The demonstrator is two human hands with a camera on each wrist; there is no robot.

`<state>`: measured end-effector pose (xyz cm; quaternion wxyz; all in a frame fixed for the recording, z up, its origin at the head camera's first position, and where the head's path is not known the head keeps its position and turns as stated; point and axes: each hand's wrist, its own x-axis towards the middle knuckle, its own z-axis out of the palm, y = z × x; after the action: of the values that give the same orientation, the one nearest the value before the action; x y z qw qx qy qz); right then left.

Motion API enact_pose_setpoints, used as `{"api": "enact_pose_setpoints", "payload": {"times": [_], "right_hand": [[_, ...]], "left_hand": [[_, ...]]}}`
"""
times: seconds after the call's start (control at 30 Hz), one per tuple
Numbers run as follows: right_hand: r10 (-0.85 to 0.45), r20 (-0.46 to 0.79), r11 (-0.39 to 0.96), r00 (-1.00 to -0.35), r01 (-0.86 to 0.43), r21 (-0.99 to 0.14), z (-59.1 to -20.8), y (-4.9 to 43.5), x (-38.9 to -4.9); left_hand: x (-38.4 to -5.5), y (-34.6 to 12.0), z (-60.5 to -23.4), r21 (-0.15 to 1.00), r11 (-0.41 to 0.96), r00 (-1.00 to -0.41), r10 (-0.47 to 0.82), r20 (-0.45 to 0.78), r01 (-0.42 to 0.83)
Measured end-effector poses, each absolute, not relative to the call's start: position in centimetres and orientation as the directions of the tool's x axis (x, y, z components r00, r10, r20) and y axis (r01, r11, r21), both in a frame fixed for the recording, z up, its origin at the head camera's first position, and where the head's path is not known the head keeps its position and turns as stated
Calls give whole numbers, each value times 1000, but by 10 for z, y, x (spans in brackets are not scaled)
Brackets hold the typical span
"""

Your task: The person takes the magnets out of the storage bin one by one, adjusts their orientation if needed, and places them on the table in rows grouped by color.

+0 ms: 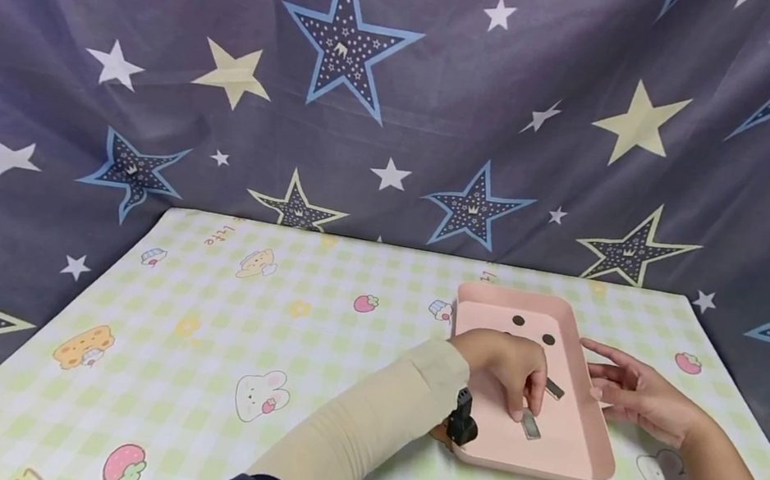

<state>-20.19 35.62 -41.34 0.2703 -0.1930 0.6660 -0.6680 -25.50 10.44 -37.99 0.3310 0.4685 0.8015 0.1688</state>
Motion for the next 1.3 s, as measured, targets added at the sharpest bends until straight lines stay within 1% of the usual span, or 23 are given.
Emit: {"api": "enact_pose_setpoints", "payload": {"times": [0.4,0.5,0.57,0.63,0.7,0.87,1.0,1.13,1.3], "right_hand": [[-627,-92,24,-773,98,-995,-413,357,-203],[-629,-94,20,-772,105,-994,-413,356,-203],[-631,-93,16,-770,107,-994,-413,356,-203],[-634,-92,16,-768,107,-994,-413,356,-203],[-636,-91,17,-767,103,-995,-413,356,-203],[-639,-84,20,-765,92,-996,-414,356,-203],[-634,-80,28,-769,81,-996,-414,357,-203],[-630,-76,26,-773,76,-997,-414,356,-202],[-648,-60,-3,-759,81,-997,-413,355,-203]], "left_hand": [[-253,107,-381,562,523,-341,850,-401,641],[-254,105,-380,575,505,-326,861,-391,643],[-255,104,-380,614,483,-305,875,-377,624],[-256,102,-380,657,470,-290,882,-371,589],[-256,101,-379,702,472,-287,881,-375,533],[-258,98,-379,768,498,-314,864,-395,404],[-259,97,-378,799,486,-319,866,-385,354],[-259,96,-374,826,471,-344,865,-365,309],[-258,93,-368,872,414,-364,879,-309,261]]}}
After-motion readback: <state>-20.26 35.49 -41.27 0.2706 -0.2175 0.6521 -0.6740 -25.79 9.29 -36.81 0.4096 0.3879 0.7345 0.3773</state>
